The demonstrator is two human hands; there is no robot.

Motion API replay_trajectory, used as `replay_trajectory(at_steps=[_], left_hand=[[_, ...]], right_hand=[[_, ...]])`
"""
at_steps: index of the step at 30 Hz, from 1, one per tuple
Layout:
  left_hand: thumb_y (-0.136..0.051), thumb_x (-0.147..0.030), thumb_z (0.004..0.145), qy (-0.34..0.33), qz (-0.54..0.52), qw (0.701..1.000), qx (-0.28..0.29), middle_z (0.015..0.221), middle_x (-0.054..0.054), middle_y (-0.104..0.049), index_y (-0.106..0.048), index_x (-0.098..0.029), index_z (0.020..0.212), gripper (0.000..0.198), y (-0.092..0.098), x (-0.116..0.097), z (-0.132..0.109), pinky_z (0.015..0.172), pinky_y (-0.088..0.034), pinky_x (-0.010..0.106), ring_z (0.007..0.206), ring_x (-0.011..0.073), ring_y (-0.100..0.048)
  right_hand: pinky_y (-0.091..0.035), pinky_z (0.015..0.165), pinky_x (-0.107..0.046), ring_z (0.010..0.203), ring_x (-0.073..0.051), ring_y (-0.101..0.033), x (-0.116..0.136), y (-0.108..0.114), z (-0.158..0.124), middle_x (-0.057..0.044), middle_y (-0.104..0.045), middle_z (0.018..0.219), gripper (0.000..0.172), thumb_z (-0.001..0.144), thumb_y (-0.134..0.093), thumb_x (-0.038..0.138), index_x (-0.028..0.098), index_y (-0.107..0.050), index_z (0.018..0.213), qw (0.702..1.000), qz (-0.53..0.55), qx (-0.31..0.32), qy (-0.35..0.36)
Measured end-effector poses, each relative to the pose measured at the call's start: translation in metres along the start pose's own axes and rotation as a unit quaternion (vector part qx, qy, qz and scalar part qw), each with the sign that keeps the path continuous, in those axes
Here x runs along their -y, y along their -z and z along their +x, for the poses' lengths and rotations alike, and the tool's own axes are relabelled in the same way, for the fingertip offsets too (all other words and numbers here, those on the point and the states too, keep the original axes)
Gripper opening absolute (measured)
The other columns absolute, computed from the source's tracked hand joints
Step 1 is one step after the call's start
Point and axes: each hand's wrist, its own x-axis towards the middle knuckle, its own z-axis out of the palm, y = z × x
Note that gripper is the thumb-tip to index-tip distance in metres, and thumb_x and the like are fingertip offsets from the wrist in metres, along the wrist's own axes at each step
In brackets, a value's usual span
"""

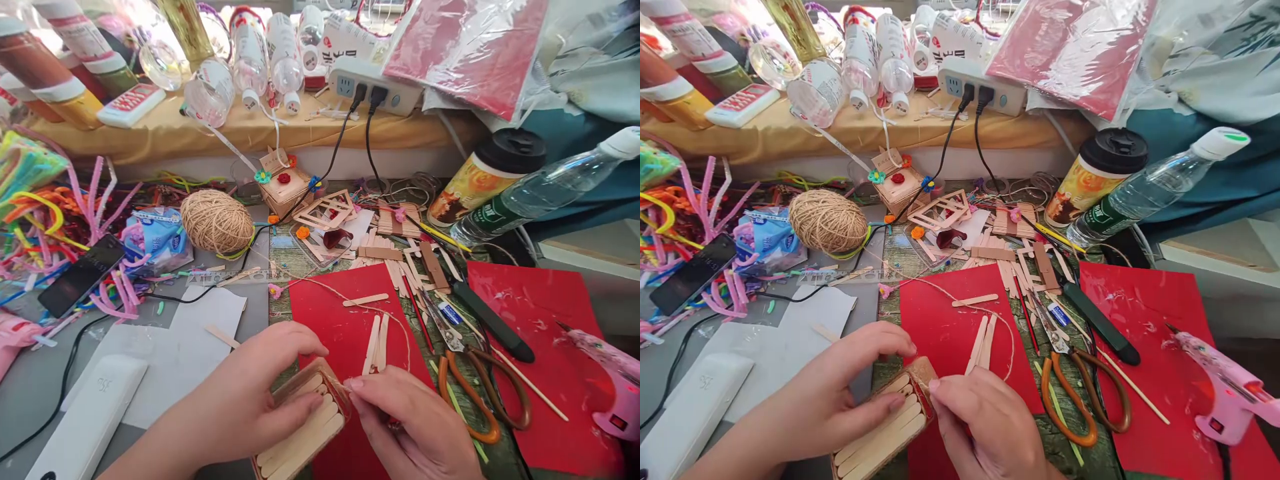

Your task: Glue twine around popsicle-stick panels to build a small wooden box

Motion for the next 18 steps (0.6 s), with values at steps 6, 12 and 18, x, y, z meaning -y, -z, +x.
replay_trajectory(at_steps=[6, 12, 18], left_hand=[[-0.071, -0.022, 0.097, -0.027, 0.009, 1.000, 0.001, 0.132, 0.006, -0.068, -0.060, -0.031, 0.131, 0.037, 0.000, 0.000, 0.002, 0.105, -0.057, 0.034, 0.122, 0.0214, -0.064], [-0.075, -0.025, 0.095, -0.032, 0.042, 0.998, -0.044, 0.137, 0.010, -0.066, -0.059, -0.031, 0.137, 0.045, 0.000, 0.001, 0.000, 0.106, -0.058, 0.038, 0.126, 0.0256, -0.064], [-0.077, -0.025, 0.093, -0.035, 0.038, 0.998, -0.048, 0.125, 0.005, -0.069, -0.058, -0.031, 0.132, 0.044, -0.002, 0.003, -0.001, 0.097, -0.059, 0.034, 0.113, 0.0224, -0.067]], right_hand=[[-0.066, 0.068, -0.032, 0.071, -0.020, -0.078, 0.006, 0.005, 0.009, -0.002, -0.086, 0.099, 0.052, 0.094, -0.066, 0.003, 0.036, -0.067, 0.135, 1.000, -0.013, 0.018, -0.012], [-0.068, 0.069, -0.032, 0.073, -0.022, -0.079, 0.009, 0.007, 0.022, -0.002, -0.085, 0.096, 0.052, 0.096, -0.065, 0.006, 0.039, -0.069, 0.135, 0.998, 0.002, 0.052, -0.032], [-0.068, 0.069, -0.027, 0.089, -0.023, -0.083, 0.003, 0.004, 0.023, -0.005, -0.085, 0.108, 0.050, 0.099, -0.060, 0.010, 0.038, -0.069, 0.140, 0.991, 0.036, 0.101, -0.085]])
